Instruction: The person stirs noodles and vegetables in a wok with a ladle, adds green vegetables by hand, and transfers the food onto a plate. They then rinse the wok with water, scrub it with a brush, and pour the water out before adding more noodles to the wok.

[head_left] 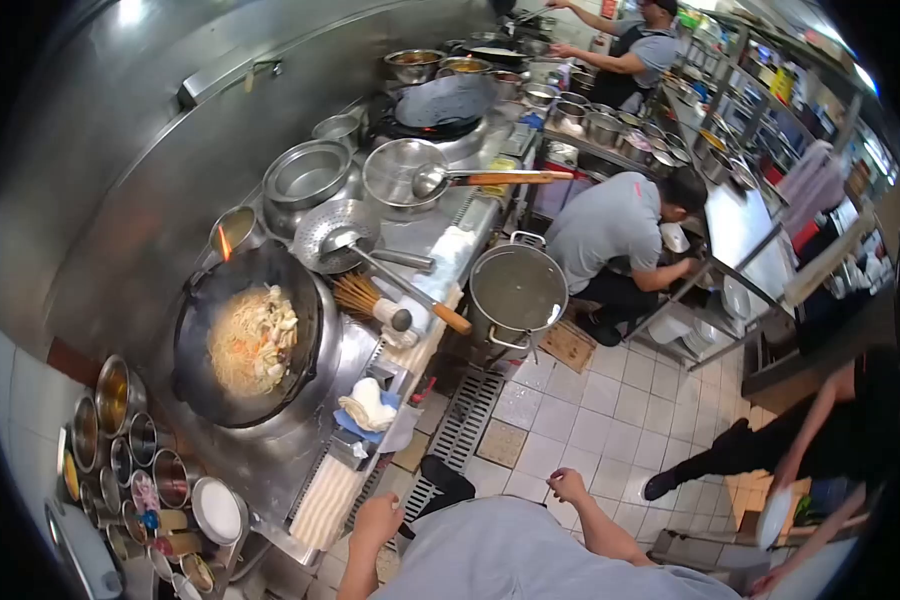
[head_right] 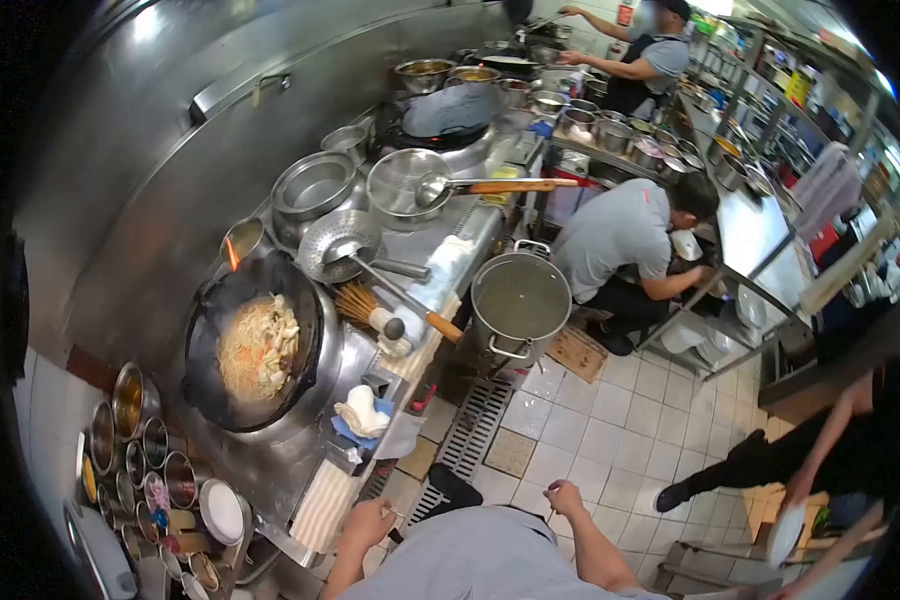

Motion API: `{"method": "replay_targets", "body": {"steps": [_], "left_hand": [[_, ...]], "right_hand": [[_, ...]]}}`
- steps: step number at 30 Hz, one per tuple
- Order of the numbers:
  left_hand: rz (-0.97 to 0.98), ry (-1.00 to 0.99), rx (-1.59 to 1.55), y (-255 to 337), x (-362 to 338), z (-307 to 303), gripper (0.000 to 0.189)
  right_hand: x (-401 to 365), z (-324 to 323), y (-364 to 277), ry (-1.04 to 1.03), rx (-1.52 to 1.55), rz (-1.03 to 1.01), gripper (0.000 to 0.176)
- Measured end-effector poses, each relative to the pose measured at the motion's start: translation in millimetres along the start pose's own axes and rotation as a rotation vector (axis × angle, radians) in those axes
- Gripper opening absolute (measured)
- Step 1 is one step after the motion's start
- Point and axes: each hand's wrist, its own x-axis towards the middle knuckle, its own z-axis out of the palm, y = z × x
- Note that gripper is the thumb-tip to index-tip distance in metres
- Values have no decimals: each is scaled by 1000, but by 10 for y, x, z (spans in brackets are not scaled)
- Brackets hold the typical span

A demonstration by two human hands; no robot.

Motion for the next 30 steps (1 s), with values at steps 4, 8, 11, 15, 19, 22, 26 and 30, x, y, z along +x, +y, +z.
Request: {"method": "replay_targets", "body": {"steps": [4, 8, 11, 15, 19, 22, 26, 30], "left_hand": [[44, 159, -152, -26, 391, -412, 26], [-39, 245, -237, 101, 163, -636, 23], [-73, 336, -284, 132, 223, -638, 21], [-200, 579, -343, 266, 342, -652, 22], [-320, 863, -295, 515, 538, -769, 28], [-412, 950, -305, 693, 819, -869, 46], [-573, 871, -248, 884, 1191, -927, 70], [-710, 711, -357, 859, 1369, -984, 84]], "right_hand": [[531, -262, -1102, 45, 377, -84, 19], [408, -476, -2473, 135, 543, -430, 23], [528, -526, -3519, 229, 437, -706, 32], [1192, -270, -4239, 319, 17, -1024, 39], [1407, -34, -4616, -20, -289, -985, 33], [1916, 106, -4564, 14, -344, -1022, 39], [1372, -252, -5127, -394, -101, -636, 21], [1056, -567, -5208, -735, 91, -606, 17]]}}
